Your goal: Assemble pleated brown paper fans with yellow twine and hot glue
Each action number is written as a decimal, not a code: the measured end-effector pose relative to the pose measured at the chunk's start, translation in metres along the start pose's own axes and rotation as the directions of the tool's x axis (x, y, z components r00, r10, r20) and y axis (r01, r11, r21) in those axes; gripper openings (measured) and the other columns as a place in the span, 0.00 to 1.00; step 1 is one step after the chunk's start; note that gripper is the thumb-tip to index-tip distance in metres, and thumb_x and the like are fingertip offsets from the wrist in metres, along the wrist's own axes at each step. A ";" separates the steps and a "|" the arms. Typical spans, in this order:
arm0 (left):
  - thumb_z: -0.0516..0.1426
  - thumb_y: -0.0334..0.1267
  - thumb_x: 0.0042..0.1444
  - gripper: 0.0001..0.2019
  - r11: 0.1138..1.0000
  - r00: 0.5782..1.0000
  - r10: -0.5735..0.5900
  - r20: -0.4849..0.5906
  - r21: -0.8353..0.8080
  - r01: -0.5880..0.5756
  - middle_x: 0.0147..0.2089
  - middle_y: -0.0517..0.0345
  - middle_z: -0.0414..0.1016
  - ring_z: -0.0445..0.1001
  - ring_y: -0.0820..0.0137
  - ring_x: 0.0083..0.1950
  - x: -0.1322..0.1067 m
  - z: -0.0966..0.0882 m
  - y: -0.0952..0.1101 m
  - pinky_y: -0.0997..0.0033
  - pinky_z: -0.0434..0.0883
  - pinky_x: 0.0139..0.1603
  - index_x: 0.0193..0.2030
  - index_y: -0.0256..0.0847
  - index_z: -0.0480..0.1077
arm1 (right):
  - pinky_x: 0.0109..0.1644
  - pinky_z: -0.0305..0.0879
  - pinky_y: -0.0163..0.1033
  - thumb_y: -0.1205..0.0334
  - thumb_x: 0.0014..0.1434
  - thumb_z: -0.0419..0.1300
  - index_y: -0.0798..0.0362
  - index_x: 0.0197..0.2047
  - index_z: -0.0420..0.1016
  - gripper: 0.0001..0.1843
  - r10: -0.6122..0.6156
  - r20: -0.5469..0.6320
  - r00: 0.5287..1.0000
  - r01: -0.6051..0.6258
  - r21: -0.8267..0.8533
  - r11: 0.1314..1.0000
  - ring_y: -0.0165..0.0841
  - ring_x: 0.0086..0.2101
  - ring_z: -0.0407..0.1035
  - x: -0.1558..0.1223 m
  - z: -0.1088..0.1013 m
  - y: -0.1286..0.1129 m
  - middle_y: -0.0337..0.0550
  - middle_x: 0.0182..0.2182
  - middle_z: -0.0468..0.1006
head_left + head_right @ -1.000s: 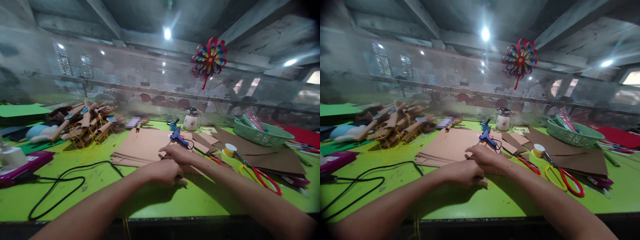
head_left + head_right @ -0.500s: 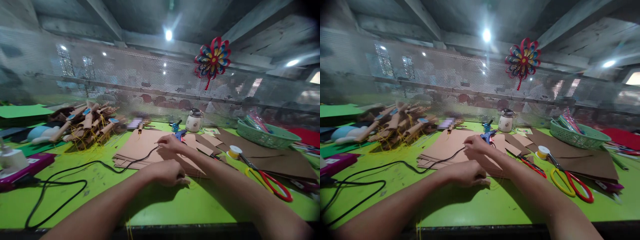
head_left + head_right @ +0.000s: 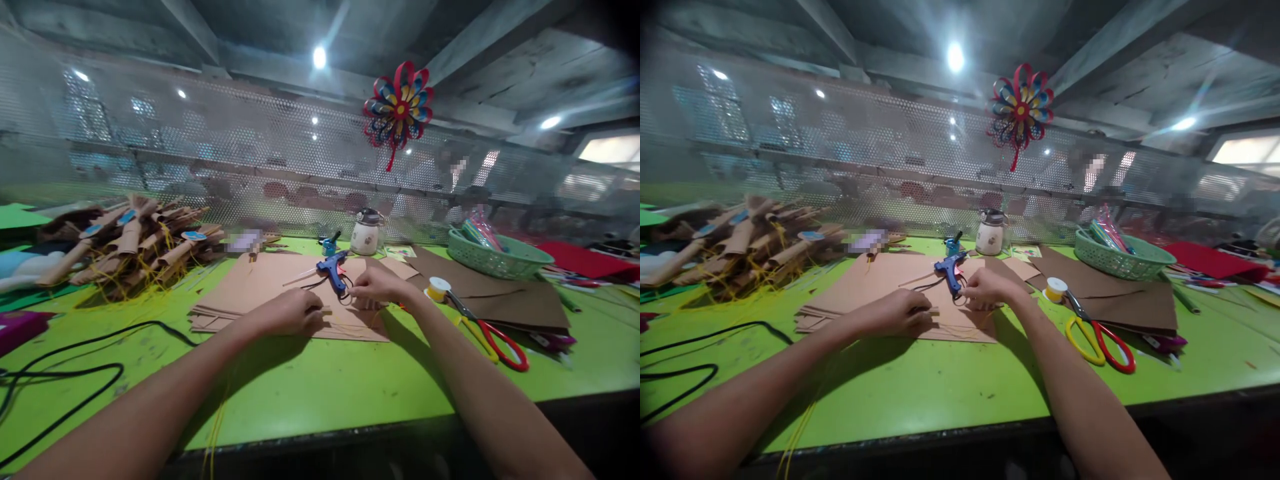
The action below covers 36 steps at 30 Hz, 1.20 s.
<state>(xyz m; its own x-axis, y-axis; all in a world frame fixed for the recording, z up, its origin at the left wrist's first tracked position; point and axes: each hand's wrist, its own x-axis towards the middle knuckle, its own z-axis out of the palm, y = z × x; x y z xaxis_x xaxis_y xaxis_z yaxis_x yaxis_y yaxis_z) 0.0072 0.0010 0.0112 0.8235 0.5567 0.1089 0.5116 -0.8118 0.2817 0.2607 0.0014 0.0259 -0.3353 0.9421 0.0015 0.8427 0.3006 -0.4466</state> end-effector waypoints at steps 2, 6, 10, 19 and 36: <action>0.48 0.48 0.60 0.19 1.000 0.999 0.007 -0.045 0.020 -0.006 0.31 0.53 0.72 0.65 0.71 0.29 0.002 0.005 -0.003 0.74 0.58 0.29 0.33 0.37 0.73 | 0.21 0.51 0.31 0.53 0.53 0.57 0.55 0.19 0.73 0.18 0.024 0.018 1.000 -0.023 -0.014 1.000 0.26 0.18 0.60 0.004 0.006 -0.002 0.38 0.17 0.71; 0.45 0.51 0.62 0.22 0.999 0.999 0.004 -0.054 0.032 -0.002 0.35 0.51 0.71 0.68 0.69 0.32 0.004 0.010 -0.005 0.73 0.60 0.33 0.39 0.39 0.75 | 0.23 0.51 0.31 0.55 0.54 0.56 0.56 0.21 0.72 0.16 0.038 -0.015 0.999 -0.039 -0.019 0.999 0.26 0.20 0.60 0.009 0.014 -0.004 0.38 0.18 0.71; 0.44 0.54 0.61 0.24 0.998 0.998 -0.031 -0.051 0.047 0.033 0.36 0.51 0.69 0.68 0.68 0.33 0.005 0.013 -0.005 0.72 0.61 0.34 0.40 0.41 0.75 | 0.26 0.53 0.31 0.57 0.56 0.54 0.55 0.24 0.73 0.14 0.023 -0.005 1.000 -0.023 -0.010 1.000 0.27 0.23 0.62 0.010 0.013 -0.003 0.37 0.20 0.71; 0.44 0.57 0.60 0.26 0.984 0.989 -0.103 -0.108 0.133 0.117 0.34 0.48 0.74 0.70 0.65 0.34 0.006 0.022 -0.011 0.69 0.61 0.32 0.39 0.40 0.76 | 0.30 0.57 0.34 0.64 0.48 0.63 0.54 0.34 0.79 0.08 0.096 0.039 0.995 -0.093 -0.074 0.993 0.29 0.26 0.64 -0.009 -0.031 0.035 0.40 0.26 0.75; 0.42 0.56 0.60 0.26 0.974 0.981 -0.128 -0.146 0.166 0.152 0.34 0.49 0.75 0.72 0.63 0.35 0.006 0.019 -0.003 0.69 0.61 0.32 0.37 0.45 0.76 | 0.46 0.69 0.48 0.58 0.62 0.57 0.56 0.52 0.68 0.17 0.496 -0.290 0.818 -0.482 0.123 0.867 0.39 0.45 0.69 -0.025 -0.030 0.064 0.47 0.50 0.70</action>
<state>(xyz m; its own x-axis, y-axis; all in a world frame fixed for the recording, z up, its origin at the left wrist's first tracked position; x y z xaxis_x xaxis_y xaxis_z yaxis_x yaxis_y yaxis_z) 0.0153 0.0039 -0.0073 0.7065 0.6760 0.2096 0.6643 -0.7355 0.1330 0.3358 0.0017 0.0236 0.2657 0.9632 0.0394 0.8410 -0.2116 -0.4980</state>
